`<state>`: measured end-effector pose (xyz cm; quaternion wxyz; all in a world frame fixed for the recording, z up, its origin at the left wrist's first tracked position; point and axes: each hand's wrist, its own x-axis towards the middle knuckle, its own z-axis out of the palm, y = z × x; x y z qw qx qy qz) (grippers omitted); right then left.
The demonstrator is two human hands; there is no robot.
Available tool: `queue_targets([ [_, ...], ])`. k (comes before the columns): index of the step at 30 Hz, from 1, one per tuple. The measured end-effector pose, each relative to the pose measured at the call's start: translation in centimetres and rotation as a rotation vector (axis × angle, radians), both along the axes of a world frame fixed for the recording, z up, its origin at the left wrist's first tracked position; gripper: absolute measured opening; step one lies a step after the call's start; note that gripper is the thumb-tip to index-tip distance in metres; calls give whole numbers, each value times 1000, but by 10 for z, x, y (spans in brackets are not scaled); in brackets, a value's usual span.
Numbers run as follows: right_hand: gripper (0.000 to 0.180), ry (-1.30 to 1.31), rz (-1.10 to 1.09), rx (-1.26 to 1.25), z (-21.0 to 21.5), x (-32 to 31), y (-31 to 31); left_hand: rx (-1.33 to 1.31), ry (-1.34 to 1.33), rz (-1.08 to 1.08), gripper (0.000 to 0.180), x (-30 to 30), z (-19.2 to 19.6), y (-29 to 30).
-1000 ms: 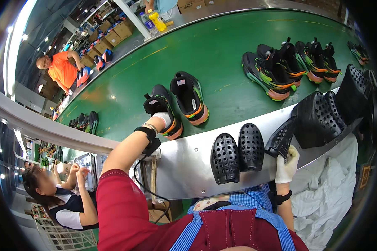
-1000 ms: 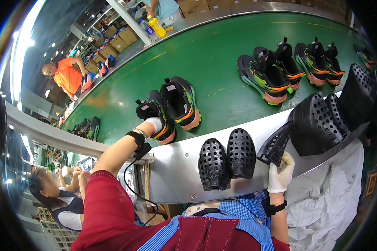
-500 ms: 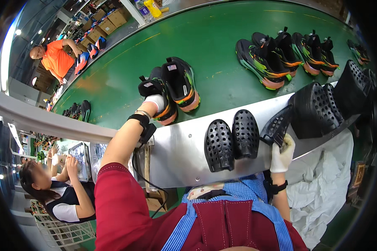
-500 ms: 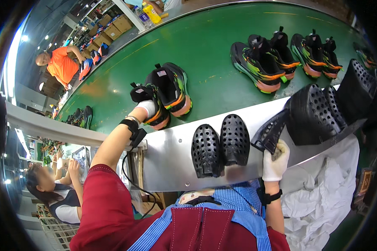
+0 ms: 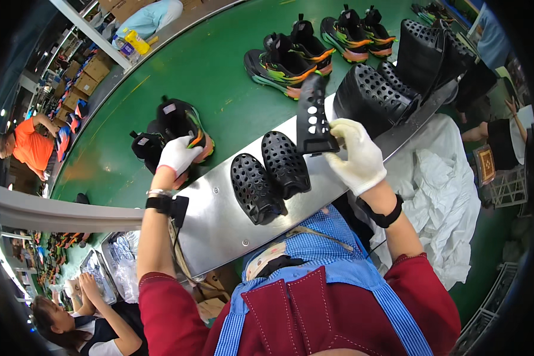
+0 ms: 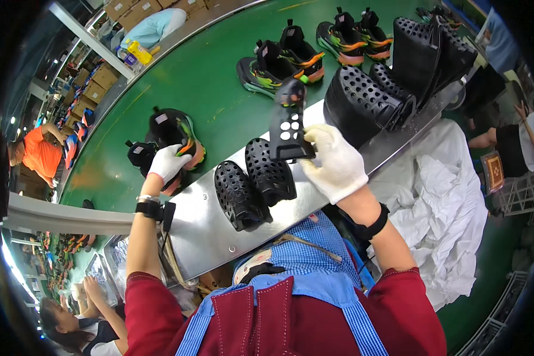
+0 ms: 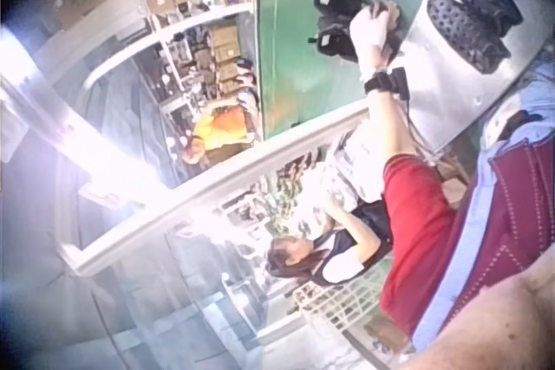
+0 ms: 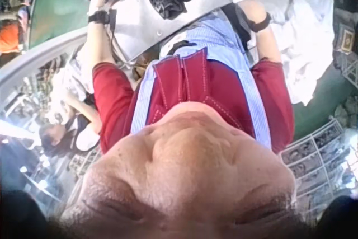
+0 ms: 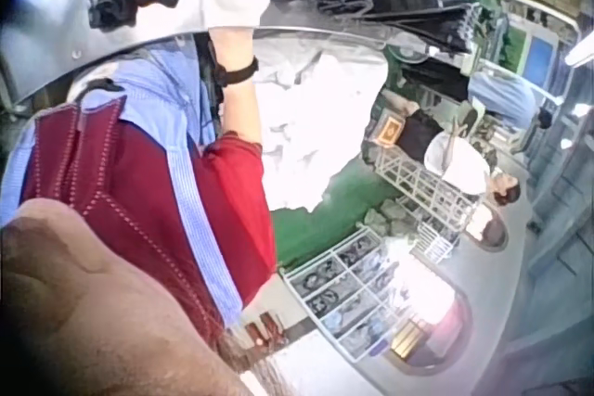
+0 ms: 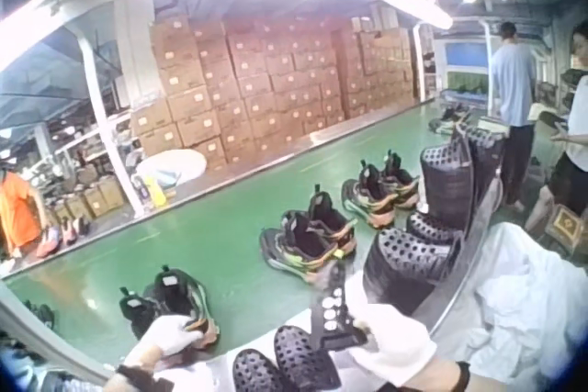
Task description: Checking and assembling shoe components on a production line.
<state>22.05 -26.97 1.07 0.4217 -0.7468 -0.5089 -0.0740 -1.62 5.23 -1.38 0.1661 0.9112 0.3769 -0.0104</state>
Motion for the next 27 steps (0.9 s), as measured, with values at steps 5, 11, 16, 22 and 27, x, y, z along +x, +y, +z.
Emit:
queue_targets([
  [5,34,-235,188,-73,38,-1,27,-170,-88,-135,40,45,9,-39],
  [11,35,-411,400,-95,72,-23,69,-368,-700,14,65,34,60,-55],
  [16,31,-428,740,-128,77,-60,103,-1700,-1161,-228,71,2,33,-81],
  [22,37,-69,795,-250,76,-84,109,-1484,-1251,-49,55,-22,22,-89],
  [27,44,-11,543,-550,69,-97,123,-1440,-1300,26,52,-28,9,-91],
])
